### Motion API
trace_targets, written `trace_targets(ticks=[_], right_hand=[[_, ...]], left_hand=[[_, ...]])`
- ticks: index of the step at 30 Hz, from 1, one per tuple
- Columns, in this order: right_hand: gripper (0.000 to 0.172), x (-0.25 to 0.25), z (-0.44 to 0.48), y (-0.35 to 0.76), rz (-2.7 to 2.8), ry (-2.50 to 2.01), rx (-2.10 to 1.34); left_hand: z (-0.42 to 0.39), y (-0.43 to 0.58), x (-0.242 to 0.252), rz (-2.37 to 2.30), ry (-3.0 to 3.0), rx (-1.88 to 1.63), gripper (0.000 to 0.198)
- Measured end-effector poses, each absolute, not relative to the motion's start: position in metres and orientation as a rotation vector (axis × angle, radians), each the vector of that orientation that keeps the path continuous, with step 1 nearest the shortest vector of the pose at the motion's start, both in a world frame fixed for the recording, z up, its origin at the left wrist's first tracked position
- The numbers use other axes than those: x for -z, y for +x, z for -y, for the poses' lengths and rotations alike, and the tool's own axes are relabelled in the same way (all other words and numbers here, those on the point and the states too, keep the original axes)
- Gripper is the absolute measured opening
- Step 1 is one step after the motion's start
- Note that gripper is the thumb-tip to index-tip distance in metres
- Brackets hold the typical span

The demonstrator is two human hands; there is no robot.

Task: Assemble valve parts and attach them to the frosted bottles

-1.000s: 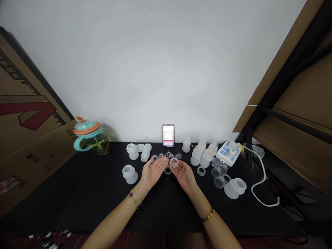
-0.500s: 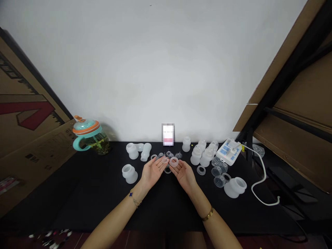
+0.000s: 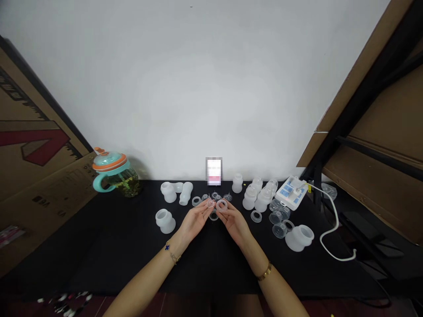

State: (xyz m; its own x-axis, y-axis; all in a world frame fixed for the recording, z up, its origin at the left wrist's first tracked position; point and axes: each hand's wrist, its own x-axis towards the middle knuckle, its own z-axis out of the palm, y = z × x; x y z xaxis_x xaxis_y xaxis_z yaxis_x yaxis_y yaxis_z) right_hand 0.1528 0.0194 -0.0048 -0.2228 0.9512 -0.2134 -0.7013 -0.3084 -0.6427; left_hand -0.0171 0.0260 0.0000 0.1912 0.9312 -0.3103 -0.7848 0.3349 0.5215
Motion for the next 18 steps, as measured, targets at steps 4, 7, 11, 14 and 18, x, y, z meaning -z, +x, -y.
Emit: trace_targets(ticks=[4, 7, 11, 14, 18], right_hand=[[0.056, 0.004, -0.0185, 0.1519, 0.513, -0.712, -1.767], [0.059, 0.0041, -0.0191, 0.1514, 0.517, -0.734, -1.752], [0.052, 0.0036, -0.0196, 0.1508, 0.53, -0.75, -1.717], [0.048, 0.0027, -0.0195, 0.1505, 0.546, -0.755, -1.706], [0.044, 0.0021, -0.0195, 0.1503, 0.554, -0.779, -1.687]], left_hand=[[-0.0256, -0.016, -0.0002, -0.665, 0.305, -1.235, 0.03], [-0.0259, -0.0154, 0.0, -0.679, 0.318, -1.241, 0.027], [-0.0257, -0.015, -0.0014, -0.7, 0.335, -1.239, 0.022], [-0.0251, -0.0149, -0.003, -0.719, 0.328, -1.238, 0.02], [-0.0252, -0.0148, -0.0031, -0.727, 0.306, -1.22, 0.014]])
